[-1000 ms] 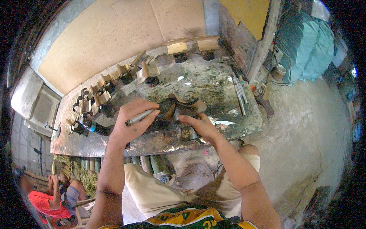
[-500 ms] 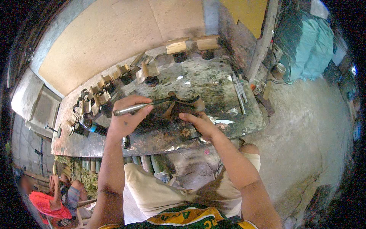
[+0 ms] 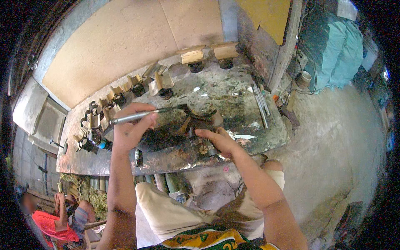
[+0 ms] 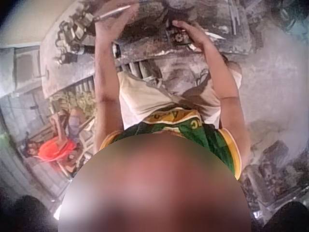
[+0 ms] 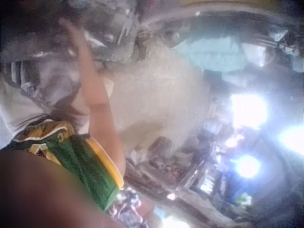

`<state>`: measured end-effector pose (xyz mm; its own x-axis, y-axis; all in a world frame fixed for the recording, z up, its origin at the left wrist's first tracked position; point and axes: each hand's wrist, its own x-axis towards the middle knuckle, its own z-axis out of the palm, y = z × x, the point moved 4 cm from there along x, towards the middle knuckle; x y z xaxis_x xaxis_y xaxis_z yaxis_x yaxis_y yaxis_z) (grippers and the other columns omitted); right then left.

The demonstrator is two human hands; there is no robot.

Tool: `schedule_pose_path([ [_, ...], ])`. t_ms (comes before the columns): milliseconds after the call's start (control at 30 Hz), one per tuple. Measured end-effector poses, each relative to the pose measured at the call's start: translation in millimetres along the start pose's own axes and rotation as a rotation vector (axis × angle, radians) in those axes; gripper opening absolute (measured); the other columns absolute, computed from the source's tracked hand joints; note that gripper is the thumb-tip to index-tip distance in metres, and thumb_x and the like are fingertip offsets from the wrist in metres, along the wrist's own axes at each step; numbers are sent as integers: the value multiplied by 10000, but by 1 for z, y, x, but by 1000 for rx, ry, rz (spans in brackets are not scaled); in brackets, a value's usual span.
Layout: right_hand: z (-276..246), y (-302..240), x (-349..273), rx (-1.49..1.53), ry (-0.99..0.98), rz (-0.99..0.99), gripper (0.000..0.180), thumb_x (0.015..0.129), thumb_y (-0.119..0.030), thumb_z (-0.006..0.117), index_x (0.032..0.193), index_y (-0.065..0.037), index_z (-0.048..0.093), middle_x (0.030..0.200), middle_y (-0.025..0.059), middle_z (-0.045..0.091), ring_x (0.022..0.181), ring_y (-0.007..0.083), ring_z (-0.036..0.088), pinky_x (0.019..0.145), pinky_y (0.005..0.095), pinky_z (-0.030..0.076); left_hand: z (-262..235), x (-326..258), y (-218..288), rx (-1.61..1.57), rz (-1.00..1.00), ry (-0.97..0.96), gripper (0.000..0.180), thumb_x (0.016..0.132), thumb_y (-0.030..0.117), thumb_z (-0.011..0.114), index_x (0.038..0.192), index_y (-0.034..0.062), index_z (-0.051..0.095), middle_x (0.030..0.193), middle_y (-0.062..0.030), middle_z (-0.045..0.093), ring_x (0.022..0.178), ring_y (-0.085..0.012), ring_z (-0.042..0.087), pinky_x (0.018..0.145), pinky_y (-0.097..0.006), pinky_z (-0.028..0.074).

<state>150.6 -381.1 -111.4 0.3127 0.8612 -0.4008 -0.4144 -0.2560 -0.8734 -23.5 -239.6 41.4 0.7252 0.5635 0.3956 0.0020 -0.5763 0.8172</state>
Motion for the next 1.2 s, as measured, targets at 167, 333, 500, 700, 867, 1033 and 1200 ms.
schedule_pose_path([
  [167,2,2,2,-4,42,10,914,713,-458,814,1331,82,413,1186,185,619,1067,243,626,906,367,506,7,2,-6,19,-29,-31,144,844,92,745,953,2,712,817,-29,677,689,-65,566,613,-225,460],
  [333,-3,-1,-5,-112,217,13,779,731,-489,799,1215,79,574,1140,134,660,1026,194,622,938,323,472,2,3,-9,-41,-19,42,130,847,58,729,954,-10,704,830,-41,689,721,-69,594,627,-232,472],
  [500,0,4,7,43,-44,15,957,698,-489,816,1345,91,413,1265,198,571,1124,233,590,935,360,489,1,1,-12,-41,-75,10,119,855,65,723,945,-10,703,821,-41,687,722,-71,595,626,-234,474],
  [700,-2,8,4,22,38,28,939,687,-523,806,1324,51,423,1242,183,568,1076,223,614,865,354,523,4,0,-12,71,14,-110,132,871,63,713,980,-9,694,816,-38,681,714,-58,584,608,-204,459],
  [867,-8,5,-2,-137,189,92,1011,678,-517,815,1370,66,364,1274,203,552,1136,245,585,932,351,491,-2,1,-8,-90,15,28,152,844,87,747,969,10,709,841,-30,692,754,-51,595,636,-225,474],
  [1033,7,-5,-4,-53,-1,32,1034,685,-547,795,1406,49,352,1333,188,532,1197,255,541,979,370,444,7,-3,3,197,79,-62,136,824,71,748,936,1,716,851,-77,700,732,-107,622,647,-251,488],
  [1200,6,-14,-18,-63,105,-26,764,750,-442,798,1280,44,539,1228,122,627,1117,204,583,993,337,428,0,-6,5,88,57,-8,139,823,73,743,938,0,717,851,-76,708,727,-124,627,641,-263,486],
])
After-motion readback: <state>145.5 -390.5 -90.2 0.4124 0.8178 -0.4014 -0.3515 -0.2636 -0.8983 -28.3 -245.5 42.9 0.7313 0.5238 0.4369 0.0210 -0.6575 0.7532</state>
